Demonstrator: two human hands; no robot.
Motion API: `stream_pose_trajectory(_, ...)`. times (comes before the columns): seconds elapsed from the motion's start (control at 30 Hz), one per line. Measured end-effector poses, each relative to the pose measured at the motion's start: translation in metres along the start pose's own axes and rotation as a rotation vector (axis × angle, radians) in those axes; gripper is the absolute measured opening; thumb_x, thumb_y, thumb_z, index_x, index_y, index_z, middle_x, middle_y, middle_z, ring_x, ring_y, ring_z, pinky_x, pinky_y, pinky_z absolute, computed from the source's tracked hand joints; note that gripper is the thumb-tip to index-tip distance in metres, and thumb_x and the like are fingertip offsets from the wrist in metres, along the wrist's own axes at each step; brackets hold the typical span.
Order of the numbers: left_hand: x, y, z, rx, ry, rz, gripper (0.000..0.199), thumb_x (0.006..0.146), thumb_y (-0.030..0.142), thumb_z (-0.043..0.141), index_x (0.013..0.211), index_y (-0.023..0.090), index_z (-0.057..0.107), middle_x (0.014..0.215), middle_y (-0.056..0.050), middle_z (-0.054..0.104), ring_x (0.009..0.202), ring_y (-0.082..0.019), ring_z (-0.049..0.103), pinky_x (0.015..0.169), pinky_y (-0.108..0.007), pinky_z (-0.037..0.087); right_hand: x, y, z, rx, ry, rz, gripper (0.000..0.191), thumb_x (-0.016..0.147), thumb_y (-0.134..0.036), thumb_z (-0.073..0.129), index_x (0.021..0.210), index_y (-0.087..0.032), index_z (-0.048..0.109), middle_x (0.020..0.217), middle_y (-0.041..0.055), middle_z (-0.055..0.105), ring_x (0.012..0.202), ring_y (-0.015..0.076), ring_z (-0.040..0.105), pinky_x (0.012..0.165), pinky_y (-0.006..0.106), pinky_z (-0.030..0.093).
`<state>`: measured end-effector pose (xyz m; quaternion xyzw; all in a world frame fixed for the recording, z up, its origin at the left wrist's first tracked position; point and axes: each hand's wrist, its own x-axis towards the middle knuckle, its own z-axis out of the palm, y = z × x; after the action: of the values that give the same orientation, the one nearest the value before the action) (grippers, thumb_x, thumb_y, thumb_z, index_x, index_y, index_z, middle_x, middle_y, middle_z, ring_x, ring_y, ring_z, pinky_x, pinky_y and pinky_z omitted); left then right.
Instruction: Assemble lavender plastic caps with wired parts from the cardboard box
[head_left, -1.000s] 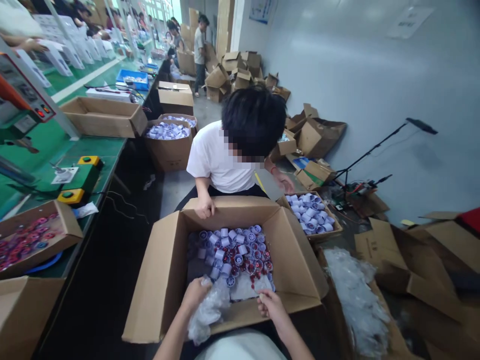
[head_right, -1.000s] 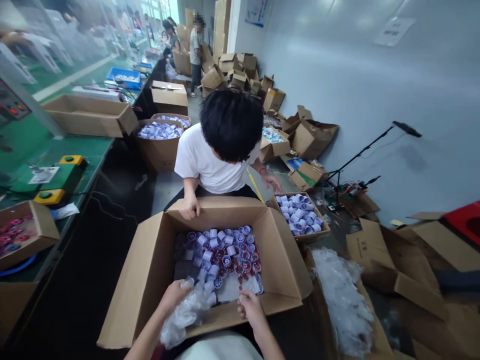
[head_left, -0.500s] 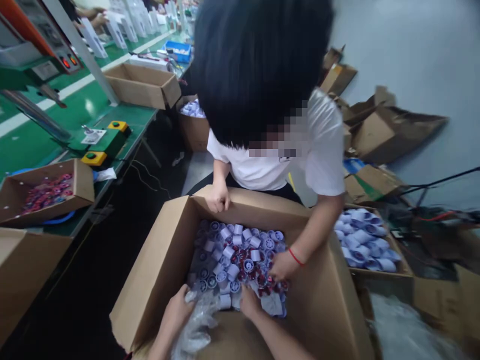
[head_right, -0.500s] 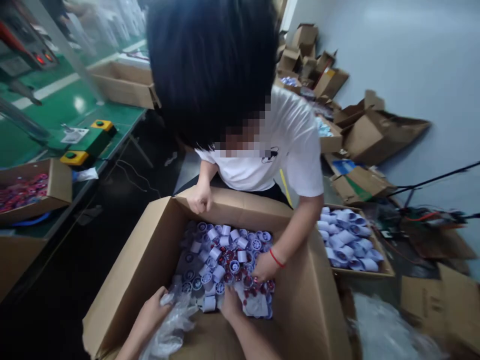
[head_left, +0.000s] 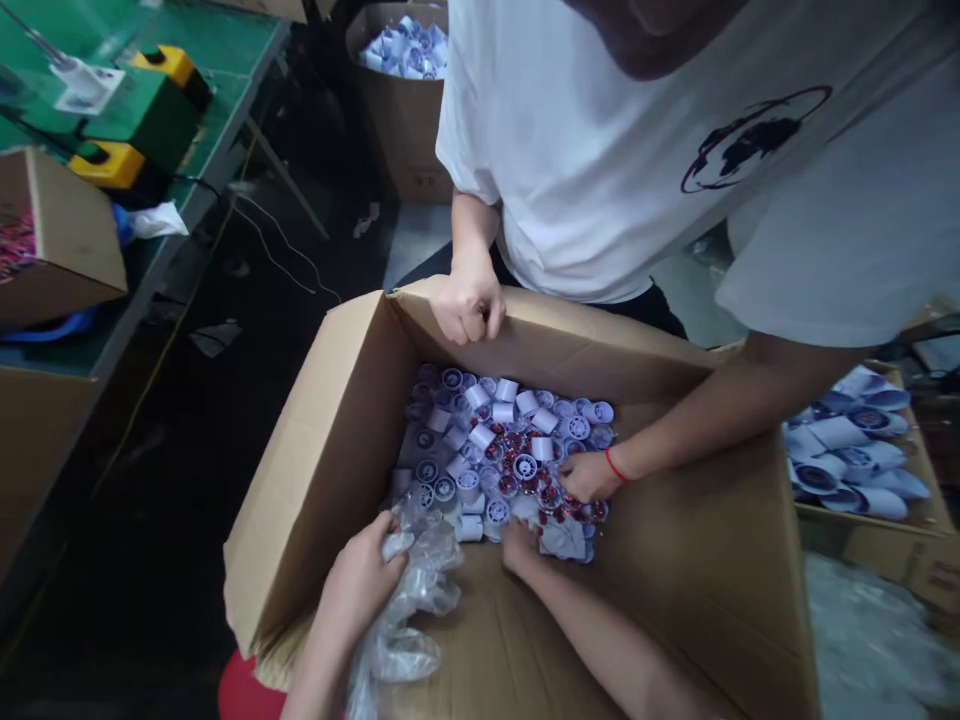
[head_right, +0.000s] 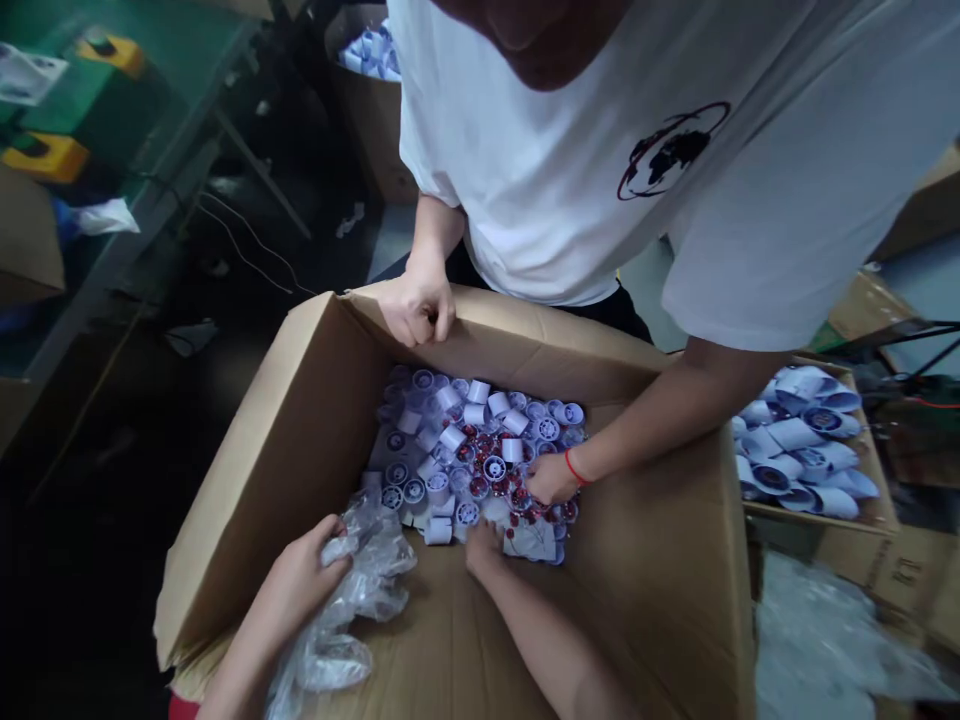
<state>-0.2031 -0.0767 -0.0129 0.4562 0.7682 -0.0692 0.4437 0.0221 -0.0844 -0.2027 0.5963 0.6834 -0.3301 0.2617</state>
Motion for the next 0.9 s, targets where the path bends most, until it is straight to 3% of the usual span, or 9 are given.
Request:
stream_pose_trajectory(0.07, -0.001, 0.002, -0.001, -0.002, -0.036, 0.015, 0.013, 0.073, 0.012, 0.047, 0.083, 0.02, 0.051, 0.085, -0.004, 0.066, 0.08, -0.019, 0.062, 0.07, -0.024, 0.039, -0.004, 0.005, -0.007, -0.025, -0.013, 0.069, 0.019, 0.075, -0.017, 0.06, 0.089, -0.016, 0.072, 0.096, 0.0169, 0.067, 0.094, 0.03, 0.061, 0.088, 0.047, 0.04)
stream_pose_trajectory(0.13, -0.002, 0.003, -0.001, -0.009, -0.059, 0.028, 0.014, 0.073, 0.013, 0.048, 0.084, 0.02, 0.052, 0.09, -0.005, 0.067, 0.085, -0.02, 0.062, 0.072, -0.025, 0.039, 0.003, 0.002, -0.021, -0.024, 0.022, 0.079, 0.024, 0.076, -0.016, 0.059, 0.097, -0.016, 0.071, 0.104, 0.0177, 0.065, 0.098, 0.0304, 0.06, 0.088, 0.045, 0.04)
stream_pose_trajectory(0.3, -0.005, 0.002, 0.001, -0.009, -0.09, 0.027, 0.013, 0.073, 0.014, 0.05, 0.085, 0.021, 0.052, 0.094, -0.004, 0.067, 0.089, -0.021, 0.063, 0.073, -0.026, 0.039, 0.057, -0.033, -0.063, 0.042, 0.216, -0.038, 0.043, 0.088, -0.021, 0.042, 0.131, -0.019, 0.047, 0.134, 0.0123, 0.049, 0.123, 0.0218, 0.043, 0.098, 0.032, 0.036)
stream_pose_trajectory(0.4, -0.006, 0.002, 0.002, -0.012, -0.098, 0.027, 0.015, 0.072, 0.014, 0.051, 0.085, 0.022, 0.052, 0.096, -0.003, 0.068, 0.091, -0.02, 0.063, 0.074, -0.026, 0.04, 0.086, -0.052, -0.075, 0.064, 0.269, -0.005, 0.052, 0.085, -0.018, 0.046, 0.136, -0.014, 0.038, 0.137, 0.0178, 0.044, 0.126, 0.0273, 0.039, 0.097, 0.038, 0.037)
stream_pose_trajectory(0.5, -0.007, 0.002, 0.002, -0.01, -0.101, 0.029, 0.017, 0.072, 0.014, 0.051, 0.086, 0.023, 0.052, 0.096, -0.002, 0.068, 0.092, -0.021, 0.064, 0.073, -0.027, 0.04, 0.09, -0.061, -0.071, 0.069, 0.254, 0.011, 0.05, 0.082, -0.015, 0.047, 0.132, -0.011, 0.044, 0.129, 0.0221, 0.051, 0.119, 0.032, 0.045, 0.092, 0.044, 0.038)
stream_pose_trajectory(0.67, -0.007, 0.002, 0.002, -0.017, -0.118, 0.033, 0.016, 0.074, 0.015, 0.052, 0.087, 0.023, 0.053, 0.095, -0.002, 0.068, 0.093, -0.021, 0.063, 0.074, -0.027, 0.039, 0.058, -0.059, -0.05, 0.081, 0.136, -0.141, 0.038, 0.086, -0.018, 0.045, 0.123, -0.024, 0.056, 0.104, 0.0062, 0.068, 0.098, 0.0202, 0.06, 0.085, 0.03, 0.043)
stream_pose_trajectory(0.77, -0.006, 0.001, 0.005, -0.031, -0.124, 0.03, 0.018, 0.073, 0.015, 0.053, 0.089, 0.023, 0.054, 0.097, -0.003, 0.067, 0.095, -0.023, 0.063, 0.074, -0.028, 0.039, 0.061, -0.053, -0.049, 0.065, 0.155, -0.105, 0.038, 0.09, -0.018, 0.038, 0.121, -0.02, 0.059, 0.114, 0.0091, 0.065, 0.104, 0.0194, 0.058, 0.088, 0.027, 0.042)
stream_pose_trajectory(0.9, -0.005, -0.001, 0.009, -0.047, -0.129, 0.017, 0.019, 0.072, 0.015, 0.055, 0.088, 0.024, 0.053, 0.098, -0.003, 0.067, 0.096, -0.024, 0.062, 0.075, -0.028, 0.039, 0.093, -0.049, -0.054, 0.038, 0.178, 0.037, 0.045, 0.089, -0.014, 0.035, 0.131, -0.018, 0.05, 0.126, 0.0136, 0.057, 0.103, 0.021, 0.059, 0.083, 0.029, 0.044)
